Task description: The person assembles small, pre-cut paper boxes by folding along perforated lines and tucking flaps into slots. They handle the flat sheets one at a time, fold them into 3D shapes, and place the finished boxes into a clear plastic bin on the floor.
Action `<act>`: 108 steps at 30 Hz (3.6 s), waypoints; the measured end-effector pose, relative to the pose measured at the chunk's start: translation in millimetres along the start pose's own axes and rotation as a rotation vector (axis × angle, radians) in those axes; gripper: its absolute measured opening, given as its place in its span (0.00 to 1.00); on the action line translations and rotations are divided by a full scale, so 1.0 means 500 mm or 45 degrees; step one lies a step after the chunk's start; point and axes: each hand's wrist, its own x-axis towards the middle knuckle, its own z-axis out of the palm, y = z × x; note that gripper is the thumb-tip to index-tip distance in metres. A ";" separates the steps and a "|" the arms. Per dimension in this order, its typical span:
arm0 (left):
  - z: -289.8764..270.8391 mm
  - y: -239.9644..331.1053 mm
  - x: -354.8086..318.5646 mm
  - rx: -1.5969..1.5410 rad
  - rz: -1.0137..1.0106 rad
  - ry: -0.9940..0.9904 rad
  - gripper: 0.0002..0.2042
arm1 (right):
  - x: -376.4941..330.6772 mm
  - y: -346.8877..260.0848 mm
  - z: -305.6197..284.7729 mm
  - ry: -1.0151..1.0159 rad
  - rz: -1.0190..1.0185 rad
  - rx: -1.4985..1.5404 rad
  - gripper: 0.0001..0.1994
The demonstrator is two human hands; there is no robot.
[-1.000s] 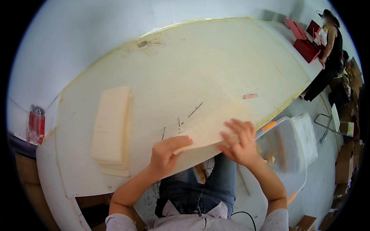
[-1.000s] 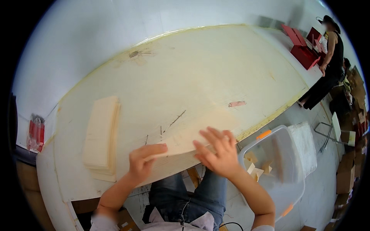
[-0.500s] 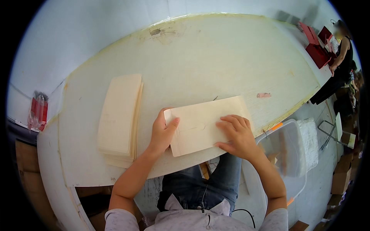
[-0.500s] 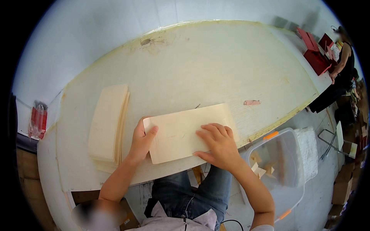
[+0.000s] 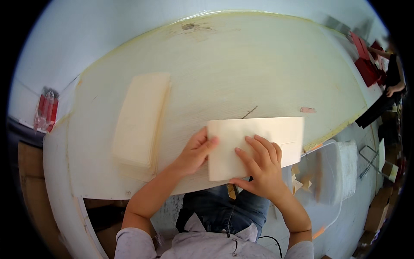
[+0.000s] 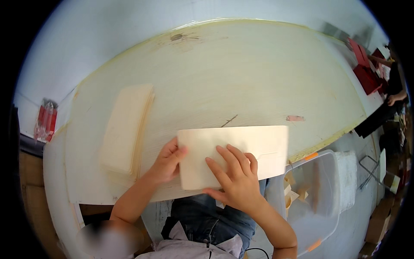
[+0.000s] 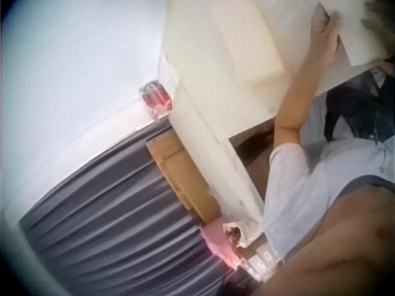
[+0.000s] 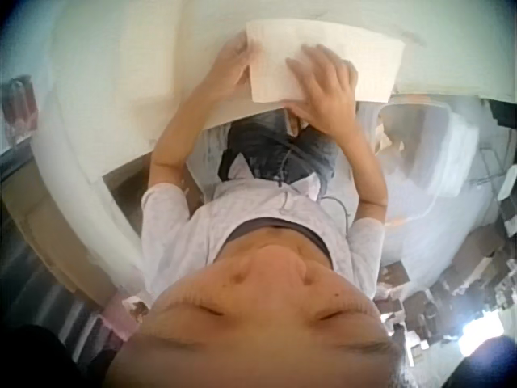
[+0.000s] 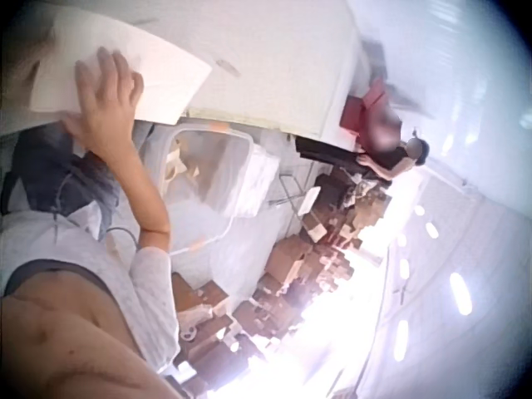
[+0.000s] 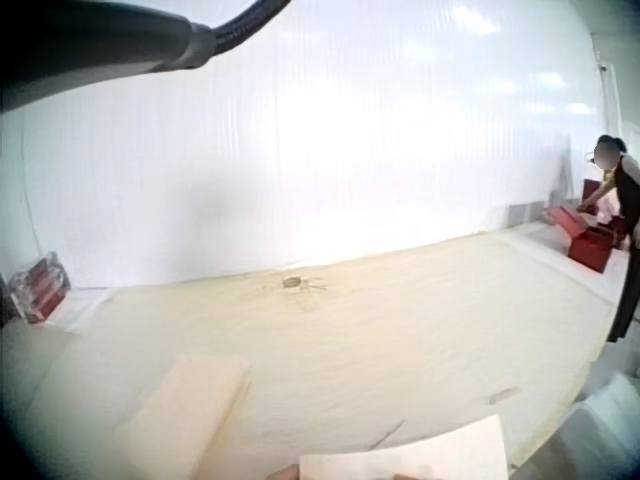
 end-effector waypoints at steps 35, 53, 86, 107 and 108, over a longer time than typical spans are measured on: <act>0.053 0.033 -0.015 1.569 0.743 -0.153 0.08 | 0.017 0.054 0.035 -0.667 0.668 2.077 0.23; 0.059 0.011 0.002 0.251 0.407 0.291 0.13 | -0.021 0.008 0.014 0.281 0.513 1.401 0.09; 0.121 -0.051 0.040 0.910 0.380 -0.299 0.17 | -0.050 0.048 -0.039 0.329 1.058 1.576 0.05; 0.054 -0.010 -0.005 0.562 -0.011 0.019 0.13 | 0.022 0.068 0.002 0.019 0.864 1.459 0.15; 0.052 -0.008 -0.006 0.573 0.030 0.036 0.13 | 0.033 0.069 0.004 0.038 0.782 1.368 0.16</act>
